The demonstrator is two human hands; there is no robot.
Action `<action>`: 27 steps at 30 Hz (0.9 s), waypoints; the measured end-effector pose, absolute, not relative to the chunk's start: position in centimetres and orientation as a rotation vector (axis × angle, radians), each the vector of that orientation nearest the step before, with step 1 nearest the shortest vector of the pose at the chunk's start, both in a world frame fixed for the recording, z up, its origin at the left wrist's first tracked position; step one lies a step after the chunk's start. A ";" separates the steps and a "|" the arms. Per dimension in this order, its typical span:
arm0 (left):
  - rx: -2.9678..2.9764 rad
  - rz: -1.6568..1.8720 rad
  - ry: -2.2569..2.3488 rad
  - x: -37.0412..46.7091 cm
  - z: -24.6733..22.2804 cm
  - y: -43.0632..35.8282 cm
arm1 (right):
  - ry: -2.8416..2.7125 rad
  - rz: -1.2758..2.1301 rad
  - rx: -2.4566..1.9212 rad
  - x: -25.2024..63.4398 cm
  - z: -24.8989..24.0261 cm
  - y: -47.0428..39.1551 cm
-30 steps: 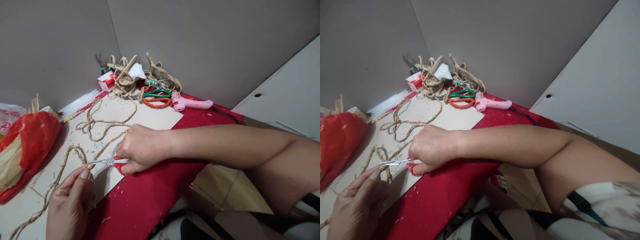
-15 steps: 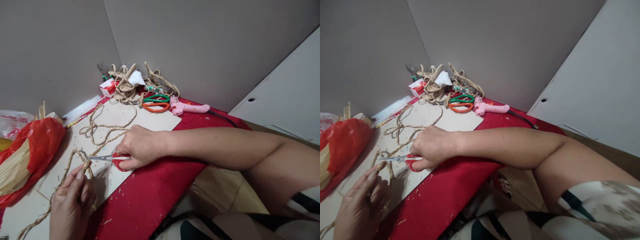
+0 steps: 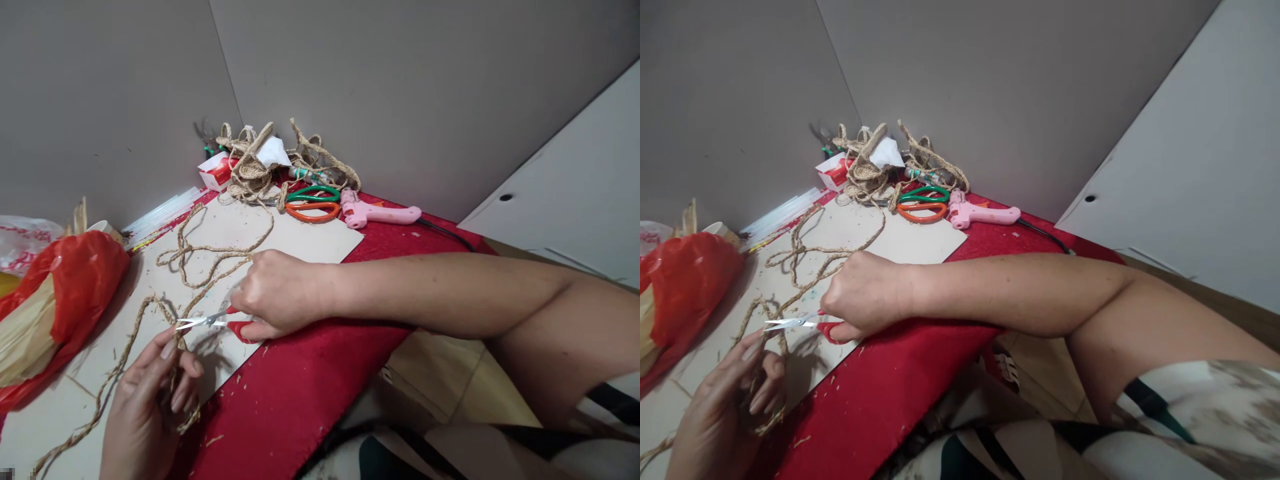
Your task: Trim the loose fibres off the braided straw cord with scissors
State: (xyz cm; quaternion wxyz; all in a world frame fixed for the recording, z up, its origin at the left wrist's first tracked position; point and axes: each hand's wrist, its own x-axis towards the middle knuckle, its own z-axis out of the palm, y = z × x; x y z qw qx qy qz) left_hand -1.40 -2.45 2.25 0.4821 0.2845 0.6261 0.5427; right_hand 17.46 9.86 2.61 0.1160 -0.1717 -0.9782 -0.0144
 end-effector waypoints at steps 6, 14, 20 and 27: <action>0.653 1.364 1.511 -1.1 2.5 -2.2 | -2.935 0.045 -0.515 17.5 3.0 10.0; 0.618 1.385 1.429 -1.6 2.4 -2.2 | -2.834 -0.014 -0.474 17.7 2.6 9.9; 0.655 1.372 1.502 -1.1 2.3 -2.2 | -2.851 -0.081 -0.512 17.6 2.5 9.5; 0.649 1.331 1.445 -1.6 1.8 -2.2 | -2.926 -0.024 -0.517 17.2 2.6 9.2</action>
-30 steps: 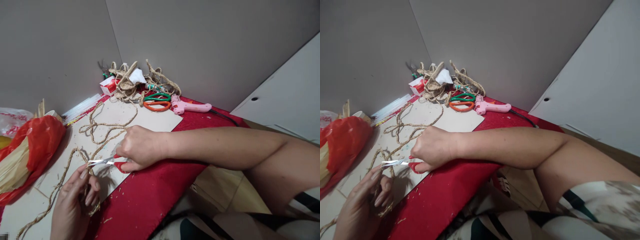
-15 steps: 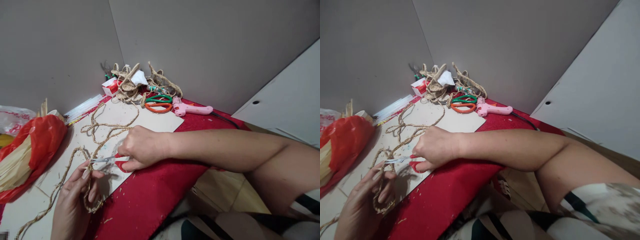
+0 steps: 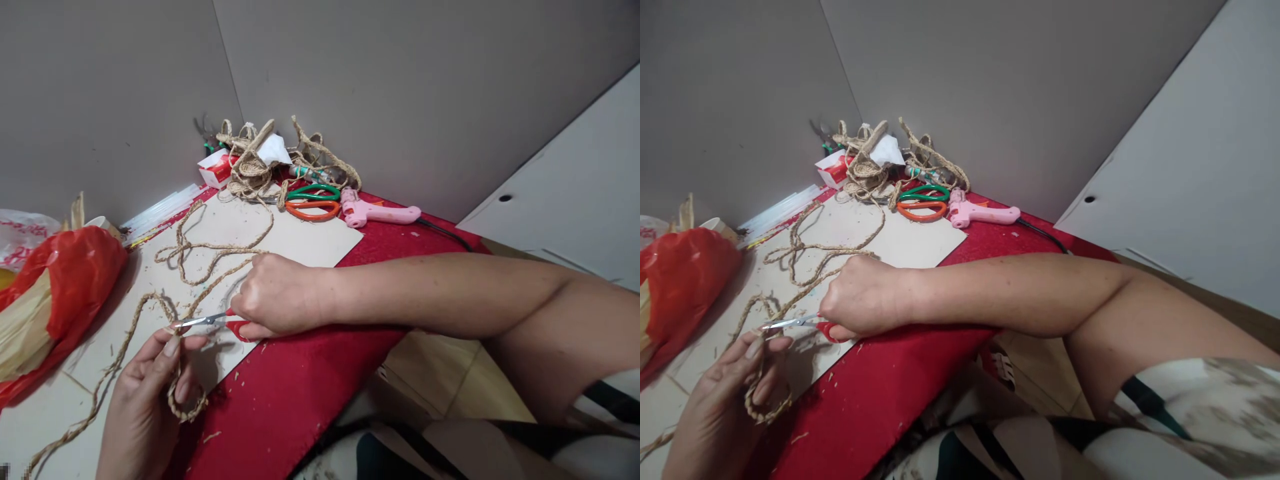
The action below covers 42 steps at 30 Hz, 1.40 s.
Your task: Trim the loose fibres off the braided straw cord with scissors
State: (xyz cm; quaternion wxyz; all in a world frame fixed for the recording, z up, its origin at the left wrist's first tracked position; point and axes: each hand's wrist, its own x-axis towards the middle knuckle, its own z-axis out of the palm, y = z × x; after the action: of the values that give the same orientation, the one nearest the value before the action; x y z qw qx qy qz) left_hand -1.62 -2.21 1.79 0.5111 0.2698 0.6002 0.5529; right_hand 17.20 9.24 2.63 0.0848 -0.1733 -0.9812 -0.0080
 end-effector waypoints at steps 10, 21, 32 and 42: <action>0.649 1.362 1.404 -1.1 2.7 -2.0 | -2.863 0.100 -0.515 17.5 2.9 9.8; 0.629 1.361 1.436 -0.7 2.4 -2.0 | -2.857 -0.048 -0.549 17.2 2.6 9.4; 0.730 1.400 1.578 -1.3 2.3 -1.9 | -2.738 0.292 -0.683 17.4 2.7 10.2; 1.004 1.405 1.984 0.1 2.2 -3.0 | -2.704 0.302 -0.511 17.8 2.6 9.9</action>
State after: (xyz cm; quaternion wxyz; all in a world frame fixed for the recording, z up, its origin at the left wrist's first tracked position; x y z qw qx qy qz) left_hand 0.07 -2.96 2.23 0.2527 0.3694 0.7298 0.5168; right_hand 17.83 9.95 2.64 0.1857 -0.1815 -0.9597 0.1072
